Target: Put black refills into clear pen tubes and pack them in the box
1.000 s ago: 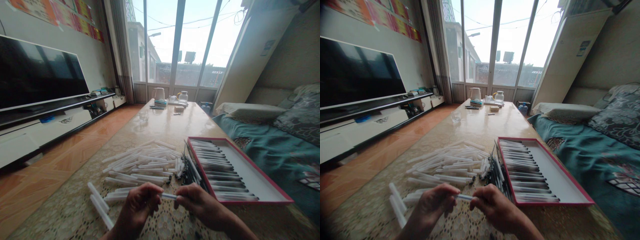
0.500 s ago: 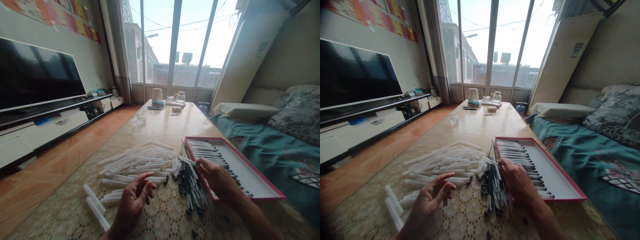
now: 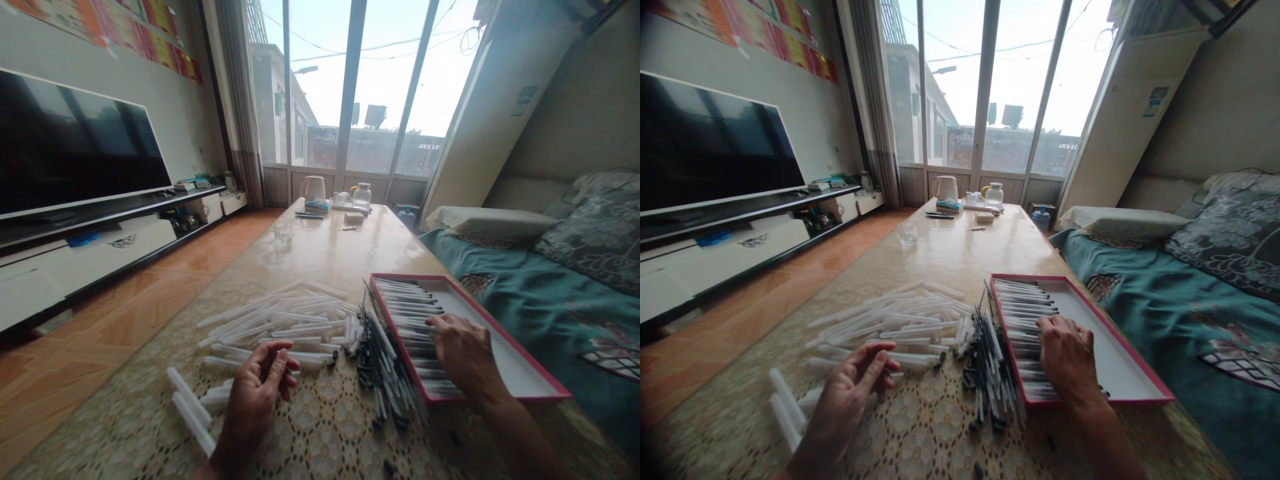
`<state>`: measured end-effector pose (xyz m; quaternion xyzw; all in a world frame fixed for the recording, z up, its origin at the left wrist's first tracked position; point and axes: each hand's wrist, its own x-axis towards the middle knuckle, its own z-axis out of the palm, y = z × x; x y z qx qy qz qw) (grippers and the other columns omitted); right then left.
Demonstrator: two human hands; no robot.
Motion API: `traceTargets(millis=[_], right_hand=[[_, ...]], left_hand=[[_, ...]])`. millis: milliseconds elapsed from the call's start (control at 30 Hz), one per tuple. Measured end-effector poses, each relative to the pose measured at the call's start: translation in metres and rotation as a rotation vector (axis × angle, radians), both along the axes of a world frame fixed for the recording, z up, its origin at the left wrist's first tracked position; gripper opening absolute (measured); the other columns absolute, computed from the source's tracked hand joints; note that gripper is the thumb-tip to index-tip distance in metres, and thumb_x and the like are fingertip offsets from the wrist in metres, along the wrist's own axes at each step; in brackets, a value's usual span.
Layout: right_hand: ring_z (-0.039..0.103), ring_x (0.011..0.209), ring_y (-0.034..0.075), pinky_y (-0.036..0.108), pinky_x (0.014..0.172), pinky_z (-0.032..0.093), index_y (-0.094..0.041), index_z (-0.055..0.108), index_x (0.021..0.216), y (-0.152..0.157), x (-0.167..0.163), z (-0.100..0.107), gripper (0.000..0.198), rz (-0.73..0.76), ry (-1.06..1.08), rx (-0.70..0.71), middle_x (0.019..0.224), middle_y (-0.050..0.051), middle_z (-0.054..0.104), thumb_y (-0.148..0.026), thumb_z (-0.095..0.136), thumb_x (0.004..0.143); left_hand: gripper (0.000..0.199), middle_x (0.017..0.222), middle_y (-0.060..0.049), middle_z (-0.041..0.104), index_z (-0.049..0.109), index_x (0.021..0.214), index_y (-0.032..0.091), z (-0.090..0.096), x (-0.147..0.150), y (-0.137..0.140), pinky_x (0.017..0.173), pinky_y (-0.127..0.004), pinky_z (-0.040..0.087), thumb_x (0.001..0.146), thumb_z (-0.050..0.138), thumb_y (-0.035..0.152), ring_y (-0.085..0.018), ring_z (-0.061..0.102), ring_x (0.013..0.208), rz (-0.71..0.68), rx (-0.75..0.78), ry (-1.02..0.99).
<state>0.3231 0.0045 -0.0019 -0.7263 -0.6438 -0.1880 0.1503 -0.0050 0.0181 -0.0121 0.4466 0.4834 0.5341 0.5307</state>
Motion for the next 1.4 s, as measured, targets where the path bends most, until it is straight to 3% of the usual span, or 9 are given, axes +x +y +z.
traceTargets(millis=[67,200,300,433,633,933,1067,1200,1400], right_hand=[[0.056,0.086,0.024,0.034,0.07,0.034,-0.019,0.062,0.091,0.004,-0.014,0.004,0.018,0.058,0.104,0.058,0.091,0.008,0.064,-0.014,0.048,0.081],[0.057,0.081,0.019,0.029,0.072,0.039,-0.021,0.063,0.084,0.01,-0.066,0.003,0.018,0.376,0.381,0.046,0.084,0.004,0.063,-0.019,0.045,0.086],[0.055,0.088,0.019,0.032,0.078,0.038,-0.023,0.064,0.088,0.014,-0.102,-0.008,0.015,0.504,0.362,-0.044,0.093,0.003,0.062,-0.017,0.05,0.085],[0.051,0.099,0.02,0.034,0.082,0.036,-0.028,0.063,0.095,0.014,-0.125,-0.019,0.022,0.502,0.263,-0.084,0.107,0.003,0.059,-0.012,0.054,0.082],[0.051,0.092,0.019,0.031,0.079,0.035,-0.022,0.059,0.08,0.01,-0.132,-0.012,0.011,0.45,0.244,-0.117,0.094,0.002,0.06,-0.012,0.055,0.08],[0.051,0.086,0.02,0.031,0.076,0.036,-0.022,0.058,0.078,0.009,-0.137,-0.011,0.009,0.401,0.202,-0.146,0.086,0.003,0.058,-0.013,0.055,0.08],[0.052,0.083,0.02,0.032,0.075,0.036,-0.02,0.054,0.077,0.009,-0.128,-0.009,0.013,0.415,0.297,-0.08,0.081,0.003,0.057,-0.009,0.05,0.079],[0.052,0.071,0.016,0.026,0.066,0.039,-0.019,0.05,0.082,0.006,-0.113,0.002,0.007,0.432,0.608,-0.001,0.075,0.001,0.055,-0.014,0.046,0.084],[0.05,0.066,0.013,0.022,0.061,0.039,-0.019,0.049,0.082,-0.006,-0.12,0.01,0.008,0.518,0.89,-0.071,0.072,-0.002,0.053,-0.025,0.047,0.087]], left_hand=[[0.034,0.06,0.002,0.065,0.061,0.085,0.017,0.001,-0.001,0.0,0.039,-0.021,0.043,0.065,0.068,0.043,-0.012,0.056,0.047,0.036,-0.016,-0.028],[0.031,0.062,0.002,0.066,0.06,0.087,0.017,0.003,-0.003,0.0,0.042,-0.02,0.044,0.067,0.068,0.039,-0.011,0.056,0.049,0.116,-0.017,-0.09],[0.03,0.061,0.002,0.065,0.059,0.088,0.017,0.003,-0.005,0.001,0.041,-0.019,0.043,0.067,0.068,0.037,-0.01,0.055,0.048,0.139,-0.005,-0.118],[0.03,0.06,0.002,0.066,0.059,0.087,0.016,0.005,-0.007,0.002,0.04,-0.019,0.043,0.067,0.067,0.038,-0.011,0.055,0.047,0.128,-0.015,-0.128],[0.031,0.057,0.002,0.063,0.059,0.082,0.017,0.004,-0.002,-0.001,0.037,-0.019,0.042,0.065,0.068,0.042,-0.01,0.054,0.044,0.033,-0.033,-0.112],[0.028,0.057,0.001,0.061,0.057,0.078,0.015,-0.009,0.014,-0.015,0.038,-0.02,0.043,0.074,0.061,0.043,-0.009,0.054,0.042,-0.408,-0.097,0.002],[0.029,0.058,0.001,0.062,0.057,0.077,0.015,-0.015,0.015,-0.013,0.04,-0.02,0.043,0.073,0.062,0.043,-0.009,0.054,0.044,-0.418,-0.133,-0.026],[0.031,0.065,-0.003,0.068,0.061,0.085,0.013,-0.012,0.013,-0.01,0.048,-0.024,0.048,0.07,0.067,0.04,-0.012,0.06,0.051,-0.409,-0.138,-0.102],[0.036,0.083,-0.009,0.073,0.062,0.101,0.013,-0.002,0.012,-0.011,0.065,-0.025,0.051,0.069,0.072,0.025,-0.014,0.066,0.067,-0.388,-0.311,-0.344]])
